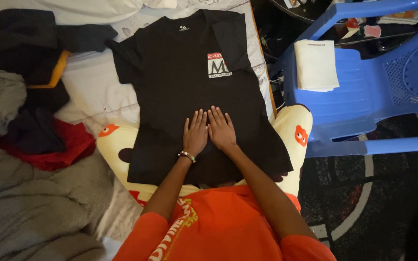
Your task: The person is folding a black t-shirt on a bed.
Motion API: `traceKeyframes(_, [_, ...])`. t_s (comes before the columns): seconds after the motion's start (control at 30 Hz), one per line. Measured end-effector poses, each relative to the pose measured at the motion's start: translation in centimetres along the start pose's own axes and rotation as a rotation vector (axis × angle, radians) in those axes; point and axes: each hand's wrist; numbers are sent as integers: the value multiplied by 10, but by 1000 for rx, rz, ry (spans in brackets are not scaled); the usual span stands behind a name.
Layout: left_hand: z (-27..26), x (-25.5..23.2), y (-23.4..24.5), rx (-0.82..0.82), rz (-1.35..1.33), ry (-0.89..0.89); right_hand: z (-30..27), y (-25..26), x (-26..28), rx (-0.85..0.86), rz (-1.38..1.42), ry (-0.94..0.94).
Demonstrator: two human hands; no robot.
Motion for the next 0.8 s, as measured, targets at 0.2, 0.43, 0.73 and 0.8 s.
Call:
traceKeyframes(0.2, [2,1,-5,14,21,9,0,1,0,-12,-26,11])
traceKeyframes(0.43, [1,1,-3,2,2,17,0,0,0,3,-26,4])
traceKeyframes(0.73, [2,1,-4,13,27,16,0,-1,0,16,-42,-1])
traceKeyframes(0.8, [1,1,-3,25,-7,21,0,-3,0,20,-44,-3])
Point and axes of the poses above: each hand's wrist, its own z-axis towards the middle knuckle, its own y-axis out of the back of the hand, x = y × z, and after that the axes turned 10 degrees about y, right-handed
